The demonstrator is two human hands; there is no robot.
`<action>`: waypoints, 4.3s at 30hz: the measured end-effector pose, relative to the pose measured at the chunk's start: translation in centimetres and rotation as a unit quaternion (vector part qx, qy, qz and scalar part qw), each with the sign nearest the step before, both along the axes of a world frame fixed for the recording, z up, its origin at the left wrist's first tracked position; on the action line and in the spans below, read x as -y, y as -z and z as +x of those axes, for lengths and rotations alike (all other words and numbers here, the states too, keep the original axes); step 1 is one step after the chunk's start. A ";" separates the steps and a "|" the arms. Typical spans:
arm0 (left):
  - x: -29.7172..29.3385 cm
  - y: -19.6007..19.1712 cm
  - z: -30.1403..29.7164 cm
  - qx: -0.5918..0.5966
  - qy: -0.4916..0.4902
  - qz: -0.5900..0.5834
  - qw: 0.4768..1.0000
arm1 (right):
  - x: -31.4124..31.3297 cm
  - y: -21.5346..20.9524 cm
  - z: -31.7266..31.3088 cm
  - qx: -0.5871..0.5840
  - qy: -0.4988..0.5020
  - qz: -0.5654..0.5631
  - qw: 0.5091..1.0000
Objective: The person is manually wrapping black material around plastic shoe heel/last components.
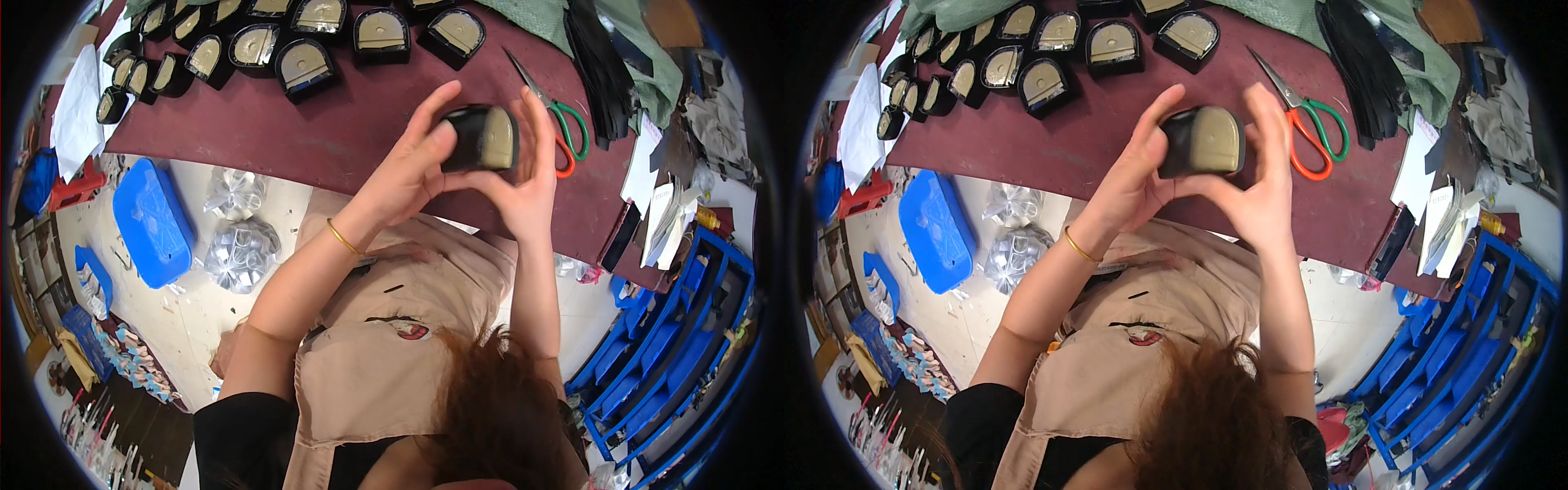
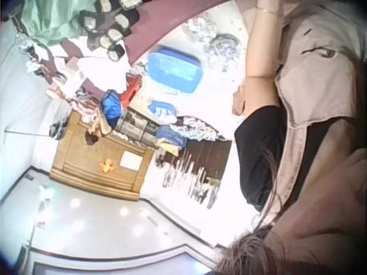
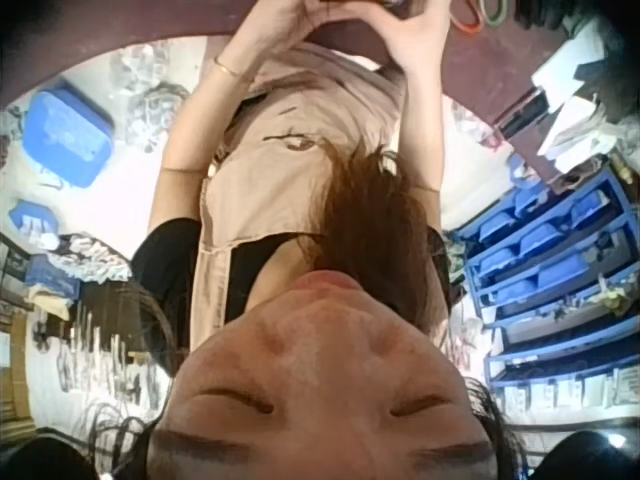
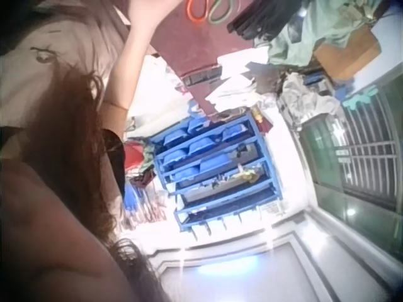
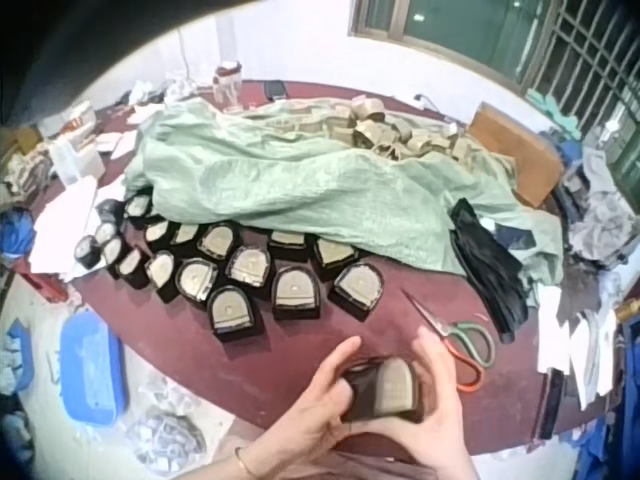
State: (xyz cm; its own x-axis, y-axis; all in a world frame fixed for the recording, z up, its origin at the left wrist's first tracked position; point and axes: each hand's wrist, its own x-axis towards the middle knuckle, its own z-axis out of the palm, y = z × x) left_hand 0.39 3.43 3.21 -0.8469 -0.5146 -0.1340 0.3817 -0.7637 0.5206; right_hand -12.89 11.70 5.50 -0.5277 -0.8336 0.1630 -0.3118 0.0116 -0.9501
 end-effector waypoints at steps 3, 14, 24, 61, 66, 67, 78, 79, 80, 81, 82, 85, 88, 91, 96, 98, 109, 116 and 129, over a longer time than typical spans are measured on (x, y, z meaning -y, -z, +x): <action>0.6 1.3 0.3 -0.008 0.043 0.049 0.998 | -0.1 2.4 0.4 0.265 -0.072 0.021 0.961; 0.0 1.0 -0.8 0.152 0.014 -0.042 0.987 | -0.3 2.9 0.9 0.178 -0.002 0.027 0.984; -1.0 1.7 -1.4 0.147 -0.065 -0.104 0.982 | 0.0 3.2 1.8 0.323 0.001 -0.026 0.946; -0.1 1.3 -0.5 0.148 0.096 -0.194 0.965 | 1.4 -1.6 -4.8 -0.133 -0.322 0.240 0.906; 1.4 0.1 -0.2 0.221 0.077 -0.383 0.894 | -1.1 2.2 -1.9 -0.058 -0.090 0.115 0.988; 2.6 0.7 -0.3 0.263 0.031 -0.575 0.774 | -1.0 3.3 -1.7 -0.030 -0.066 0.109 0.991; 9.5 -3.7 -4.2 0.226 0.164 -0.770 0.574 | -1.0 4.4 -1.0 -0.254 -0.042 0.092 0.962; 9.4 -3.5 -4.0 0.228 0.154 -0.751 0.601 | -1.0 4.3 -1.0 -0.252 -0.042 0.093 0.962; 9.4 -3.3 -3.8 0.230 0.143 -0.730 0.627 | -0.9 4.3 -1.1 -0.260 -0.045 0.086 0.961; 8.9 -3.2 -3.8 0.231 0.145 -0.729 0.628 | -0.9 4.4 -1.2 -0.268 -0.050 0.081 0.959; 8.0 -3.3 -3.8 0.277 0.124 -0.731 0.612 | -0.9 4.5 -1.2 -0.267 -0.051 0.083 0.959; 6.0 -1.7 -2.7 0.325 0.043 -0.701 0.634 | -0.8 4.6 -1.3 -0.261 -0.052 0.076 0.961; 3.6 -0.9 -1.0 0.334 0.006 -0.608 0.720 | -0.8 4.6 -1.3 -0.277 -0.062 0.073 0.956; 1.9 1.5 0.7 0.296 -0.029 -0.473 0.830 | -0.9 3.9 -1.9 -0.274 -0.058 0.076 0.957; 2.0 1.2 1.9 0.259 -0.062 -0.631 0.729 | 1.1 -1.0 -5.2 -0.162 -0.172 0.107 0.966; 2.2 1.3 0.7 0.220 -0.072 -0.651 0.723 | 3.4 -3.6 -4.7 -0.269 -0.199 0.105 0.936; 2.0 1.4 0.4 0.301 -0.016 -0.575 0.761 | 6.8 -4.5 -4.7 -0.316 -0.383 0.303 0.813; 1.6 1.7 0.3 0.307 -0.031 -0.592 0.745 | 1.0 -0.9 -1.7 0.073 -0.113 0.305 0.943; 4.9 2.6 4.8 0.226 -0.059 -0.543 0.807 | 1.1 -1.3 -0.6 -0.391 -0.093 0.103 0.910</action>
State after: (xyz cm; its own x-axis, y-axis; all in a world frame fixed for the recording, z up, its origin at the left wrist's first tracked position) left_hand 5.17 -1.43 0.63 -0.7746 -0.6096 0.1687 0.0026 0.2637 0.9646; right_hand -13.46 10.57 6.83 -0.1656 -0.9520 0.2575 -0.9060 0.0437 -0.4210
